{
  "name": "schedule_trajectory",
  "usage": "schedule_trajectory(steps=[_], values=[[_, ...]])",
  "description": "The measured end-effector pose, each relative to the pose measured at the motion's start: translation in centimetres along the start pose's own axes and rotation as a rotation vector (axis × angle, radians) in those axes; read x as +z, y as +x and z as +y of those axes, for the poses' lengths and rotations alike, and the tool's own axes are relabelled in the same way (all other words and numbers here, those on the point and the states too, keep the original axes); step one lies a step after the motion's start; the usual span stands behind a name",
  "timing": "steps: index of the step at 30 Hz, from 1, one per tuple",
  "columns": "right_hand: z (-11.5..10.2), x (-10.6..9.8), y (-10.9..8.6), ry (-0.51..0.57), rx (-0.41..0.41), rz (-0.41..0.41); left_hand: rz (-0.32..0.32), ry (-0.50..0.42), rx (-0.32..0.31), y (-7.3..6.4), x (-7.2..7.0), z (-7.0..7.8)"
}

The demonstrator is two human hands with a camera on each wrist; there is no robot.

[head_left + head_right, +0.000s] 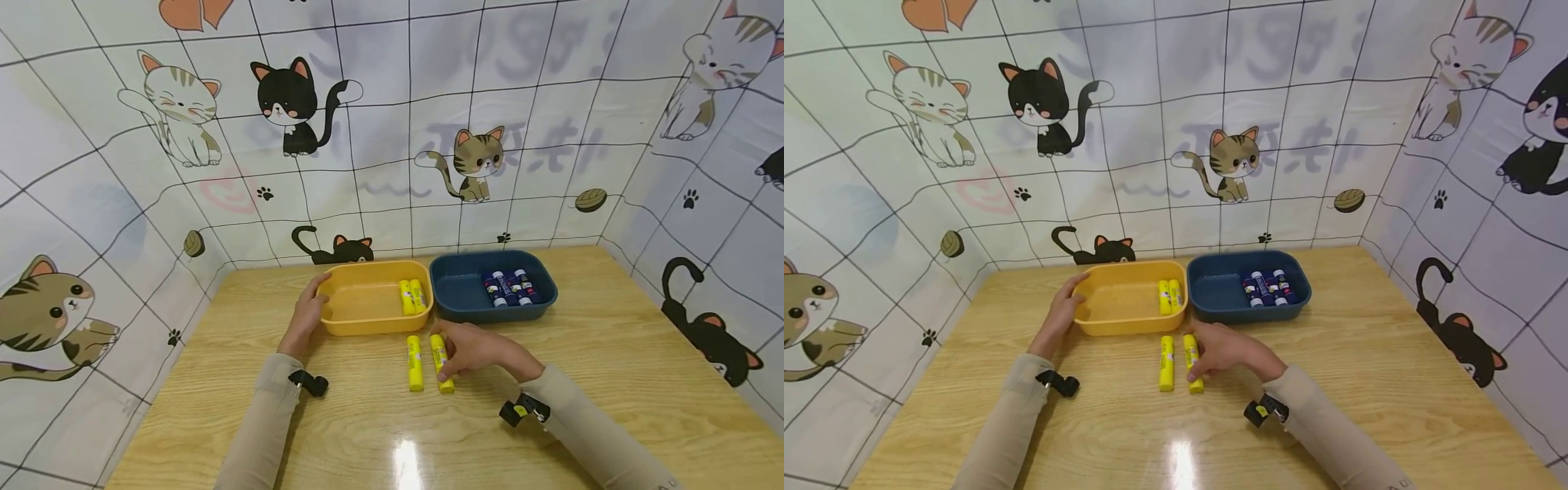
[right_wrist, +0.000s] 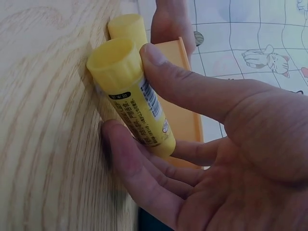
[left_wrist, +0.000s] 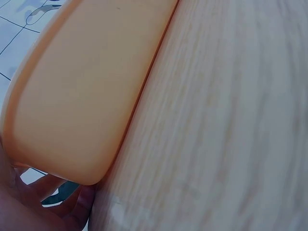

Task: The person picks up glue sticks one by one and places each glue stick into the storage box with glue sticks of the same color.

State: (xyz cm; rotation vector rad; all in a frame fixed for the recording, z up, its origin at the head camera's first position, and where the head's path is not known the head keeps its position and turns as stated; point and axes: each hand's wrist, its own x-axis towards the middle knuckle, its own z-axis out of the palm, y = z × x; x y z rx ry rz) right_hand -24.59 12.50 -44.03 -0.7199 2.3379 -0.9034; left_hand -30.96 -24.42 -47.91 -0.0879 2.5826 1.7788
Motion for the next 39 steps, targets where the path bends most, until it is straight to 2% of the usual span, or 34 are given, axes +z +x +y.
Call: schedule_trajectory(steps=[3,10,27,39], values=[[-0.16,0.04,0.05,0.0,-0.002,0.011,-0.006,0.005,-0.004,0.07,-0.08,-0.09],[-0.57,-0.01,0.01,0.04,0.055,0.047,0.003,-0.014,0.004,0.14,-0.02,-0.09],[-1.03,-0.07,-0.05,0.081,0.071,0.117,-0.001,0.006,0.015,0.14,-0.04,-0.12],[-0.89,-0.56,-0.15,0.035,-0.022,0.174,-0.008,-0.001,0.015,0.12,-0.08,-0.14]])
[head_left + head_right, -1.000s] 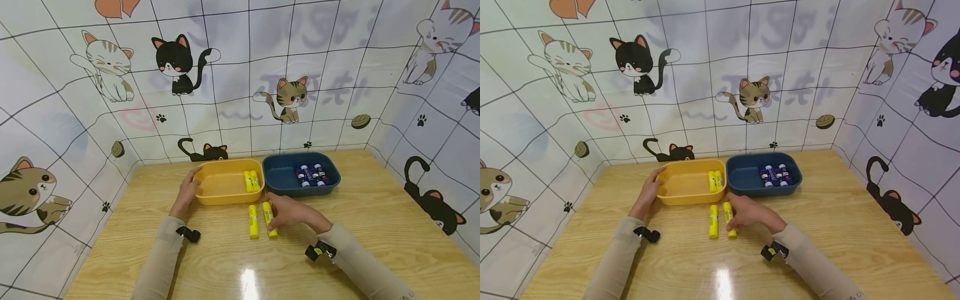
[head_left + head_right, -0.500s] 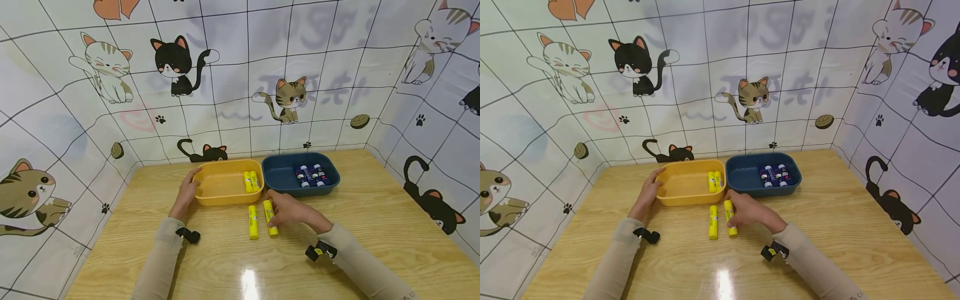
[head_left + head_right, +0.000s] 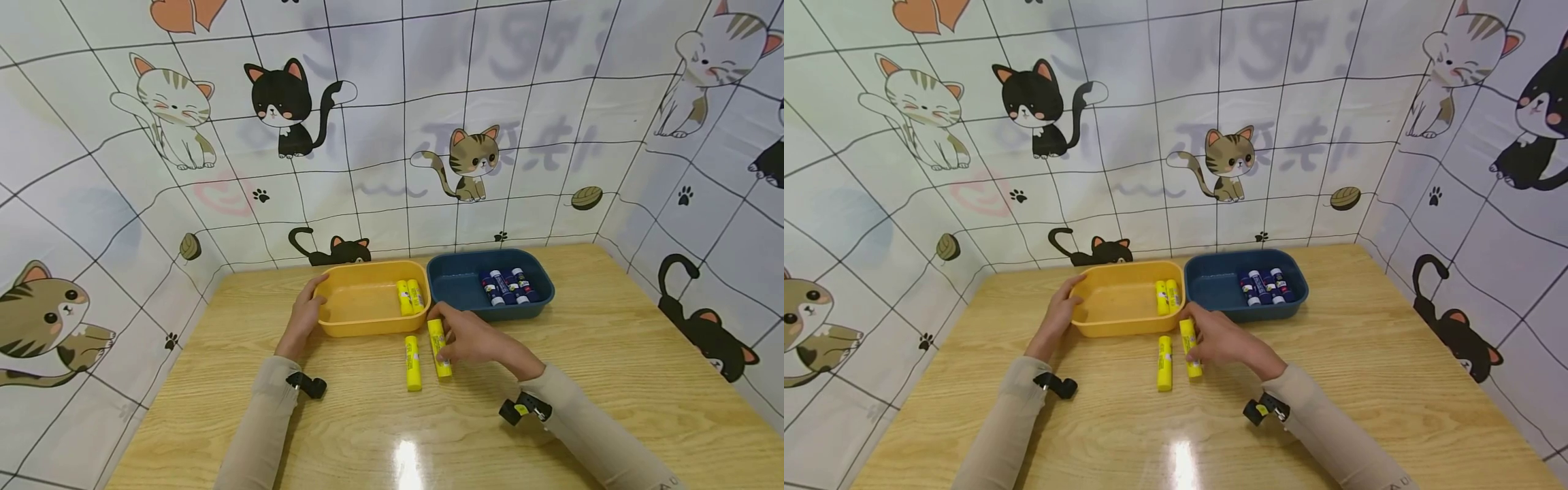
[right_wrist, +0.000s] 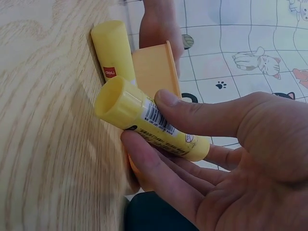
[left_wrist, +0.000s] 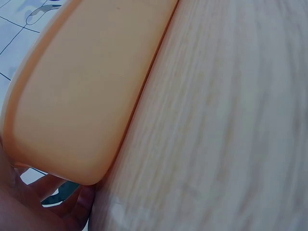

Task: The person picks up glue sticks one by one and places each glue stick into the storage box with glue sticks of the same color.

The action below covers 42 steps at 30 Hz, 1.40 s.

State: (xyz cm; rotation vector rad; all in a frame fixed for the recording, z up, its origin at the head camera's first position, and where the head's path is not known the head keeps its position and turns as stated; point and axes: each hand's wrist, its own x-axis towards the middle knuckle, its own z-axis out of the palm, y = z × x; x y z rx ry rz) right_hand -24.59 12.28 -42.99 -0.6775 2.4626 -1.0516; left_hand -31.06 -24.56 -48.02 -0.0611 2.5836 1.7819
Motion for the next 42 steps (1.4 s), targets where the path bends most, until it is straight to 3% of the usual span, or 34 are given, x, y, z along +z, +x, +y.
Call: schedule_trajectory(steps=[15,28,42], values=[[-0.4,-0.2,-0.2,-0.046,-0.07,0.044,0.014,0.012,-0.011,-0.2,-0.1,0.0],[-1.8,-1.1,-0.5,-0.009,-0.101,0.08,0.014,0.009,0.002,0.1,-0.1,0.3],[-4.0,-2.3,0.6,-0.01,-0.142,0.091,0.02,0.016,0.016,0.0,0.0,-0.1]])
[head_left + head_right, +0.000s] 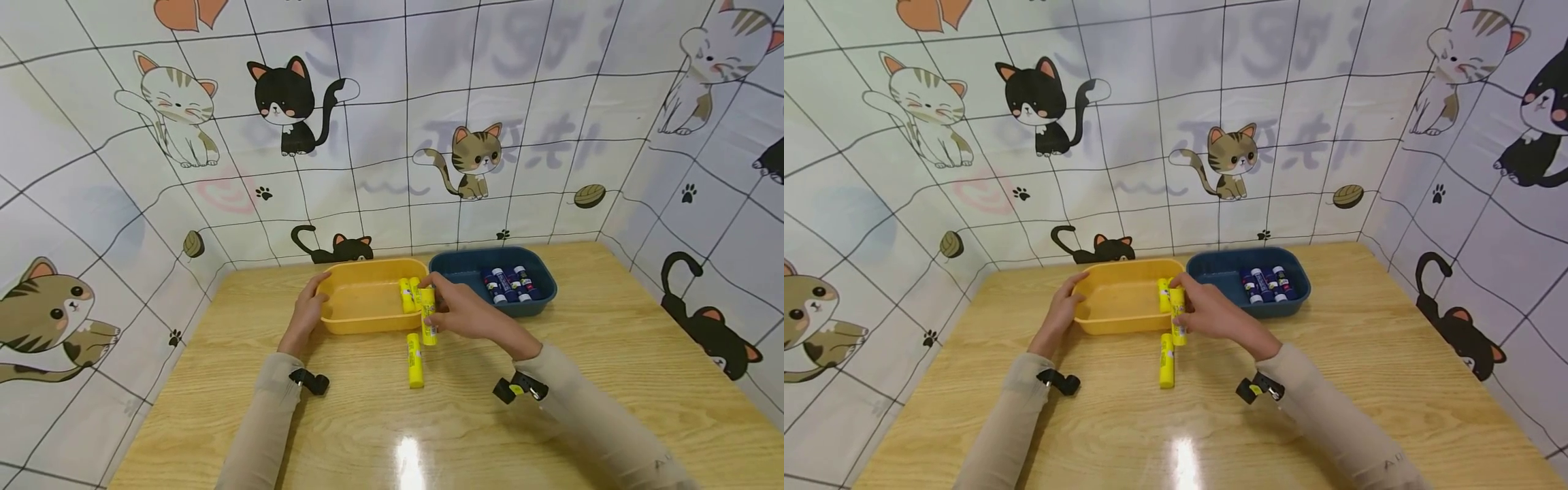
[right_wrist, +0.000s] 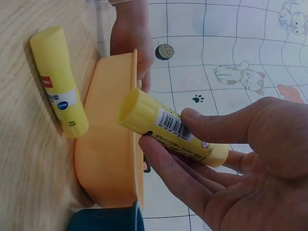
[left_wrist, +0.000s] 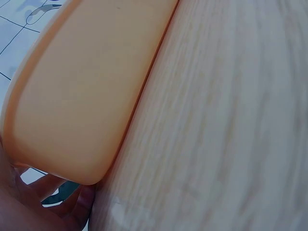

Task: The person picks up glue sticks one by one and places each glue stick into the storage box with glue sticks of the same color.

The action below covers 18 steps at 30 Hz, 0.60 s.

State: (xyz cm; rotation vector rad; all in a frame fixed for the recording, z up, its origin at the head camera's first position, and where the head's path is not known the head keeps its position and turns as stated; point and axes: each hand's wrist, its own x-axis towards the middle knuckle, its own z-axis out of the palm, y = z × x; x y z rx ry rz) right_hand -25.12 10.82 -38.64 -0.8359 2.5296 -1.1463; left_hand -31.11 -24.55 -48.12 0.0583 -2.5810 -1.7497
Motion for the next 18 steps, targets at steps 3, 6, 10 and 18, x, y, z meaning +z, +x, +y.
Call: schedule_trajectory(steps=[3,6,10,18], values=[[-0.5,-0.2,0.5,-0.003,-0.015,-0.005,-0.001,-0.004,0.0,0.0,0.1,0.1],[-0.9,-0.3,1.2,-0.043,-0.036,0.003,-0.004,-0.003,-0.003,0.0,0.2,0.1],[-1.4,-0.3,2.6,-0.127,-0.072,0.011,-0.003,-0.002,-0.005,0.0,0.1,0.1],[-1.9,-1.0,5.7,-0.118,-0.061,-0.051,-0.007,-0.007,-0.018,-0.1,0.1,0.4]])
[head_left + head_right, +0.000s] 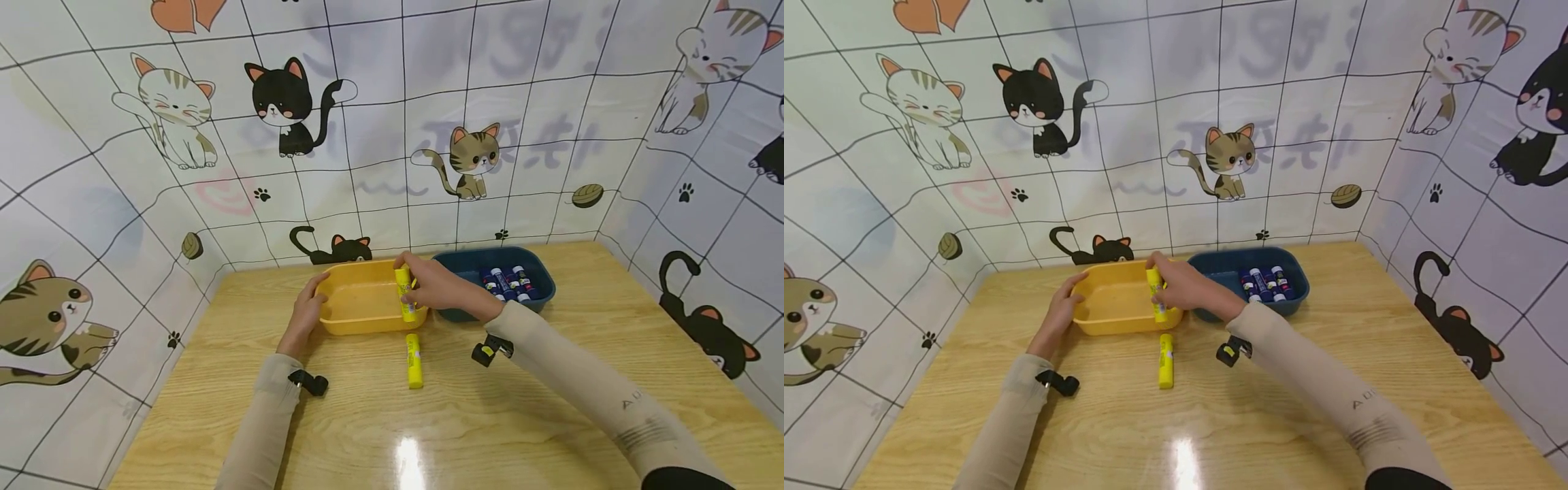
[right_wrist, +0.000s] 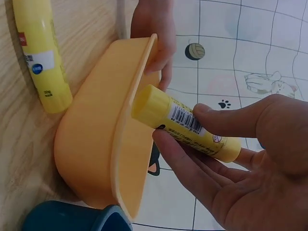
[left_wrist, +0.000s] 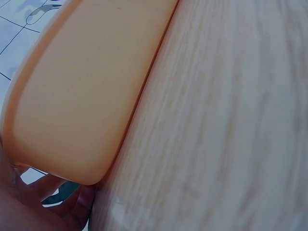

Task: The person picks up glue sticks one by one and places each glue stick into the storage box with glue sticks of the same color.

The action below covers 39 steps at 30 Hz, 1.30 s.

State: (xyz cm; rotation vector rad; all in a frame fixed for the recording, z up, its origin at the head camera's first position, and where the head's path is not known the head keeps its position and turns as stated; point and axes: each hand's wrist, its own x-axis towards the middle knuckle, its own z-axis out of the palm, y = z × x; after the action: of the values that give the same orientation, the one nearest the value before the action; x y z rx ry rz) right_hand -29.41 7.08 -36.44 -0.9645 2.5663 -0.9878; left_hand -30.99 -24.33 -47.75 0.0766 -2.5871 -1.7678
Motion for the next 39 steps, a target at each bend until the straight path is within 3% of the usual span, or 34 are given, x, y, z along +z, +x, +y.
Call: schedule_trajectory(steps=[7,26,39], values=[[-0.4,-0.5,2.5,0.076,0.102,-0.06,0.003,0.0,0.012,-0.1,0.0,-0.1],[-0.1,-1.5,7.8,0.102,0.161,-0.127,0.006,0.007,0.009,0.0,0.3,-0.1],[1.4,-0.9,10.2,0.154,0.312,-0.233,0.013,0.004,0.014,0.1,0.0,-0.1]])
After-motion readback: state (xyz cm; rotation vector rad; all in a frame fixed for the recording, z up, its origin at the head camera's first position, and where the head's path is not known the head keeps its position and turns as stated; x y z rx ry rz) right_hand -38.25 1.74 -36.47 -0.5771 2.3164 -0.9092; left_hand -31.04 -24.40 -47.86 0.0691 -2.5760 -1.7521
